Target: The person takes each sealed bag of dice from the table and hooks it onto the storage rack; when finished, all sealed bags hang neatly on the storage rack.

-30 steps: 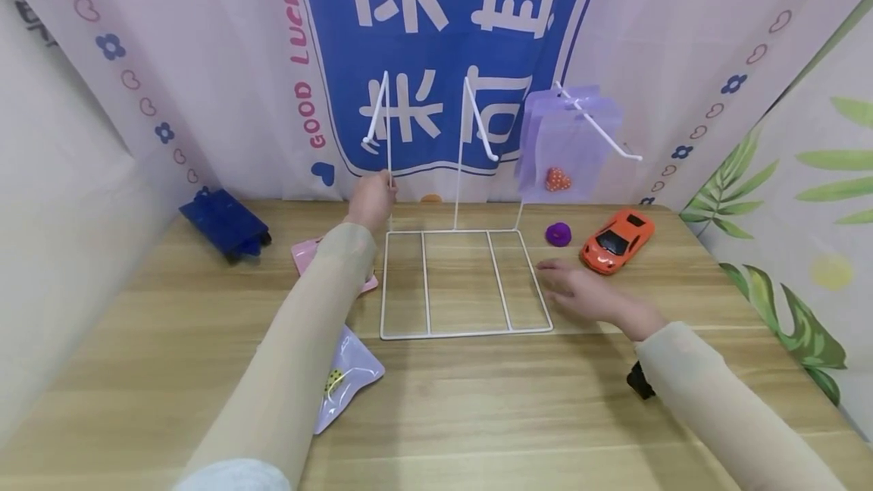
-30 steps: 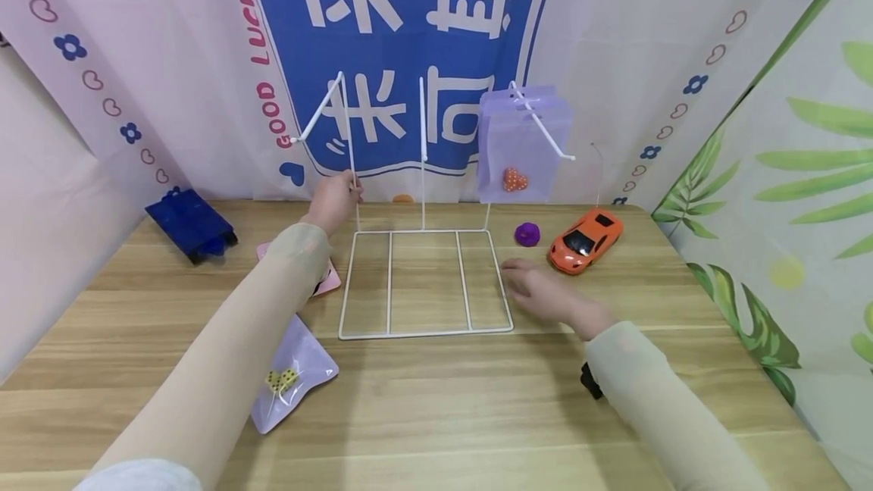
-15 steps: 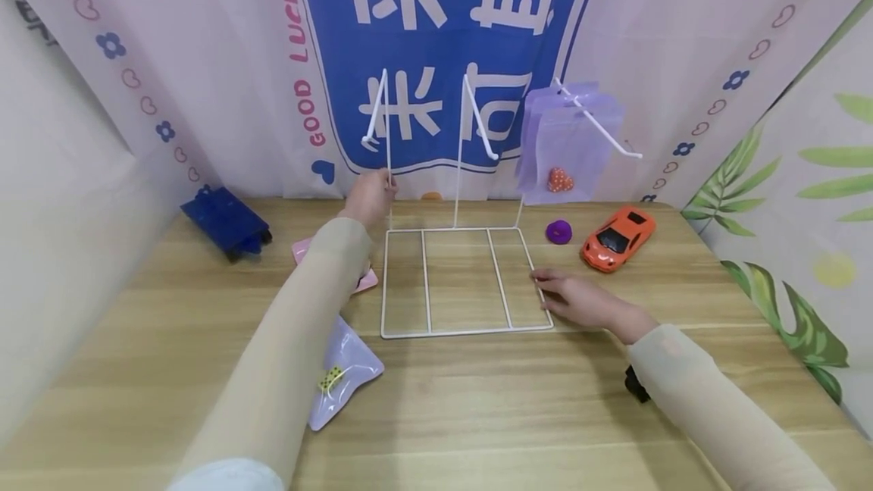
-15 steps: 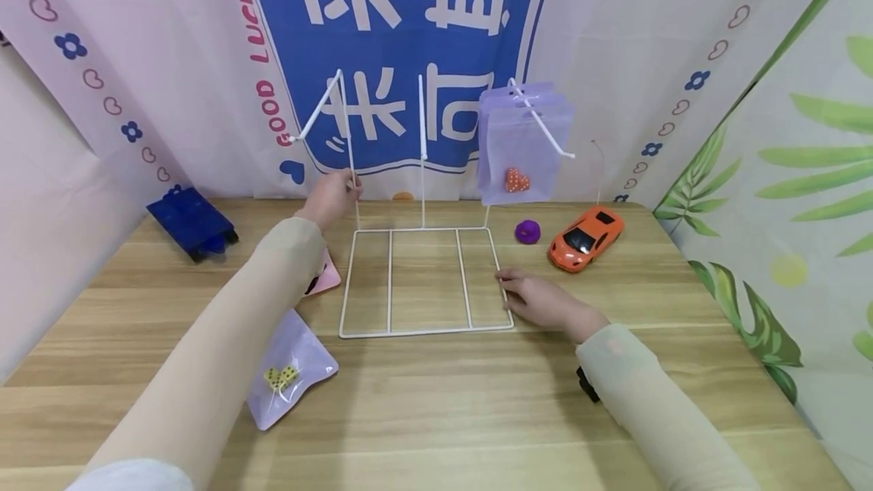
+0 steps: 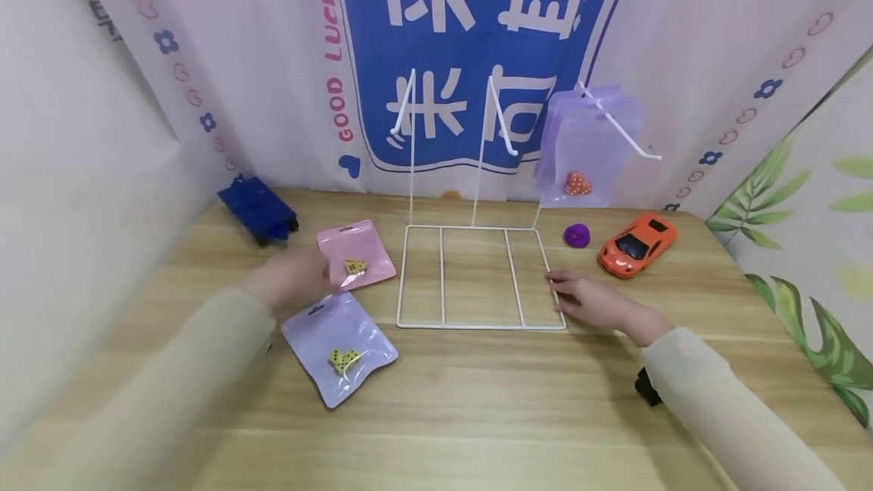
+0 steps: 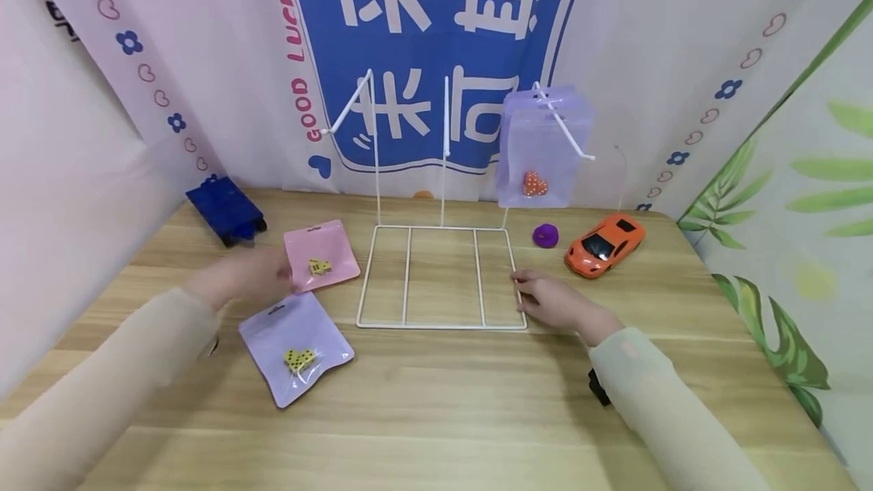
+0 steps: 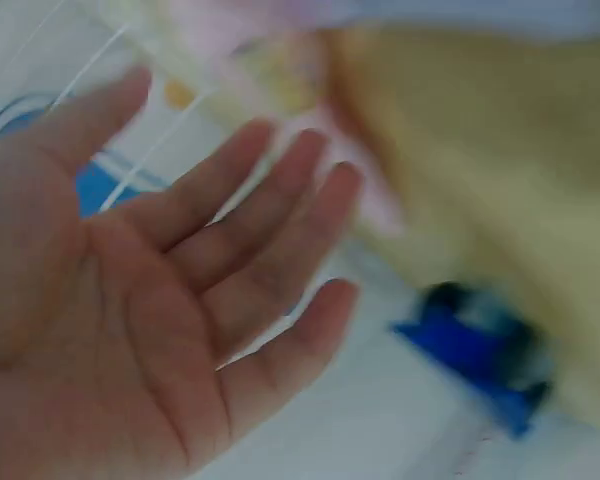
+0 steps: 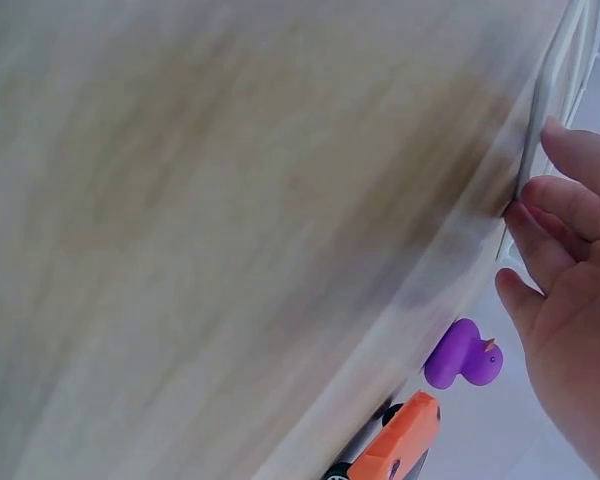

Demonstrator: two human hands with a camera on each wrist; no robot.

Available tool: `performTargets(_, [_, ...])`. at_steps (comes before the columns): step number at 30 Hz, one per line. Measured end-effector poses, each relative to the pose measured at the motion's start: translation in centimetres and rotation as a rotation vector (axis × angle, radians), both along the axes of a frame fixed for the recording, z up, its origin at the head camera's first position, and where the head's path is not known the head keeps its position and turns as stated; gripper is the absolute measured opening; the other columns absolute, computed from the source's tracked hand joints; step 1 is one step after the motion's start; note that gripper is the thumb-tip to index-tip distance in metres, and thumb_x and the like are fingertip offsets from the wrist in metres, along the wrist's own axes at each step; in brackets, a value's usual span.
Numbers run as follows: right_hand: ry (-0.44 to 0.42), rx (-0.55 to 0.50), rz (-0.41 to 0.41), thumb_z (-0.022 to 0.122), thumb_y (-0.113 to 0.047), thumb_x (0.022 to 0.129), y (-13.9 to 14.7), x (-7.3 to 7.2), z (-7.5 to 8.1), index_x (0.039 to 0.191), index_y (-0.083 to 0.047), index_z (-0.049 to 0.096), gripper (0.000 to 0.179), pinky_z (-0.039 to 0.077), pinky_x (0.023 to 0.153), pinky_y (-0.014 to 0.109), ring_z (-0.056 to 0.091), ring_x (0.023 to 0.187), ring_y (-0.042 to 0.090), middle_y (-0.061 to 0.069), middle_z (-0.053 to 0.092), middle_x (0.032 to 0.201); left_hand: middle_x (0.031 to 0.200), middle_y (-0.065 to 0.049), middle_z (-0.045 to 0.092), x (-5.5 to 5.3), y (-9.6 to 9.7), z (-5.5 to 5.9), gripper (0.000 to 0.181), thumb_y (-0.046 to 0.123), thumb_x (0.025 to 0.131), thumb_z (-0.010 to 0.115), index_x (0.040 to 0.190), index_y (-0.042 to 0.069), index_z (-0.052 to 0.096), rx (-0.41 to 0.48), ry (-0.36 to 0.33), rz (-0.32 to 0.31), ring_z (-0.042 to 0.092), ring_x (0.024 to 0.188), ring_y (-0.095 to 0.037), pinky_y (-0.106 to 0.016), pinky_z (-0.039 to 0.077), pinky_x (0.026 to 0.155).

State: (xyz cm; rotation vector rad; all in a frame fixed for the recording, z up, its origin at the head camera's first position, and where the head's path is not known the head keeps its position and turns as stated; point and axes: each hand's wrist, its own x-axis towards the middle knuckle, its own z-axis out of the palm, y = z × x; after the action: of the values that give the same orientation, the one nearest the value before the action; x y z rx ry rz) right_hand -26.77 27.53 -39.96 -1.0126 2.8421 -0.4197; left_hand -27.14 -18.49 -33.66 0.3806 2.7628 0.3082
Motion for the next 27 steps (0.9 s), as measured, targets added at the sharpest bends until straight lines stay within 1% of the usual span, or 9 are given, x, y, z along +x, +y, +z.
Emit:
performTargets(1, [-0.006,0.002,0.002,0.062,-0.011,0.087,0.0,0.1,0.0,0.119,0.013,0.051,0.042,0.033,0.096,0.051,0.039,0.12,0.042,0.026,0.041,0.133,0.072,-0.005,0.054,1.0,-0.6,-0.6,0.029,0.034,0.085,0.062,0.08,0.006,0.057,-0.024,-0.044,0.006,0.05,0.064,-0.02,-0.033,0.041,0.058])
performTargets(2, [-0.01,0.003,0.004,0.062,-0.011,0.087,0.1,0.2,0.0,0.119,0.014,0.051,0.042,0.033,0.096,0.051,0.039,0.12,0.043,0.026,0.041,0.133,0.069,-0.004,0.052,1.7,-1.0,-1.1,0.032,0.038,0.082,0.065,0.077,0.007,0.056,-0.05,-0.057,-0.009,0.048,0.062,-0.019,-0.031,0.039,0.055])
performTargets(3, [-0.013,0.003,0.001,0.062,-0.01,0.087,0.1,0.3,0.0,0.119,0.014,0.051,0.042,0.033,0.096,0.051,0.039,0.12,0.043,0.026,0.041,0.133,0.069,-0.003,0.051,2.3,-1.4,-1.6,0.036,0.04,0.079,0.067,0.076,0.007,0.055,-0.047,-0.068,-0.011,0.047,0.062,-0.018,-0.031,0.038,0.054])
performTargets(5, [-0.01,0.003,-0.002,0.062,-0.01,0.086,0.2,0.4,0.0,0.119,0.014,0.051,0.042,0.033,0.096,0.051,0.039,0.12,0.043,0.026,0.041,0.132,0.07,-0.003,0.05,3.1,-1.7,-2.3,0.043,0.044,0.074,0.071,0.077,0.005,0.053,-0.049,-0.062,-0.023,0.046,0.063,-0.019,-0.031,0.038,0.055])
performTargets(8, [0.003,0.0,-0.003,0.063,-0.009,0.086,0.2,0.4,-0.1,0.119,0.014,0.051,0.042,0.034,0.096,0.051,0.039,0.119,0.043,0.026,0.042,0.132,0.072,-0.004,0.051,3.7,-1.8,-2.7,0.047,0.045,0.072,0.072,0.081,0.004,0.053,-0.046,-0.032,-0.041,0.047,0.065,-0.02,-0.033,0.039,0.058])
performTargets(14, [0.022,-0.011,0.015,0.063,-0.009,0.085,-0.1,0.3,-0.2,0.119,0.014,0.051,0.043,0.035,0.095,0.05,0.04,0.119,0.042,0.026,0.042,0.132,0.07,-0.002,0.051,4.1,-1.5,-3.0,0.034,0.028,0.07,0.076,0.077,0.006,0.051,-0.056,0.003,-0.054,0.048,0.064,-0.019,-0.033,0.041,0.058])
performTargets(23, [0.055,-0.001,0.025,0.064,-0.009,0.085,-0.1,0.3,-0.1,0.119,0.015,0.05,0.044,0.036,0.094,0.05,0.042,0.118,0.041,0.026,0.043,0.131,0.068,-0.001,0.05,4.0,-1.3,-3.1,0.022,0.015,0.074,0.073,0.073,0.008,0.052,-0.038,-0.032,-0.07,0.047,0.063,-0.017,-0.03,0.039,0.057])
performTargets(25, [0.047,0.007,0.024,0.063,-0.01,0.086,-0.1,0.4,-0.1,0.12,0.015,0.05,0.044,0.036,0.095,0.05,0.041,0.118,0.041,0.026,0.042,0.131,0.069,-0.002,0.049,4.0,-1.1,-3.1,0.02,0.013,0.075,0.071,0.074,0.009,0.051,-0.003,-0.026,-0.075,0.046,0.064,-0.018,-0.031,0.039,0.057])
performTargets(27, [0.037,0.015,0.021,0.062,-0.01,0.086,-0.1,0.4,-0.2,0.12,0.015,0.049,0.044,0.036,0.095,0.05,0.041,0.119,0.042,0.026,0.042,0.132,0.071,-0.002,0.049,3.8,-0.7,-3.2,0.019,0.009,0.075,0.07,0.079,0.008,0.051,0.072,0.005,-0.096,0.047,0.066,-0.018,-0.032,0.04,0.059])
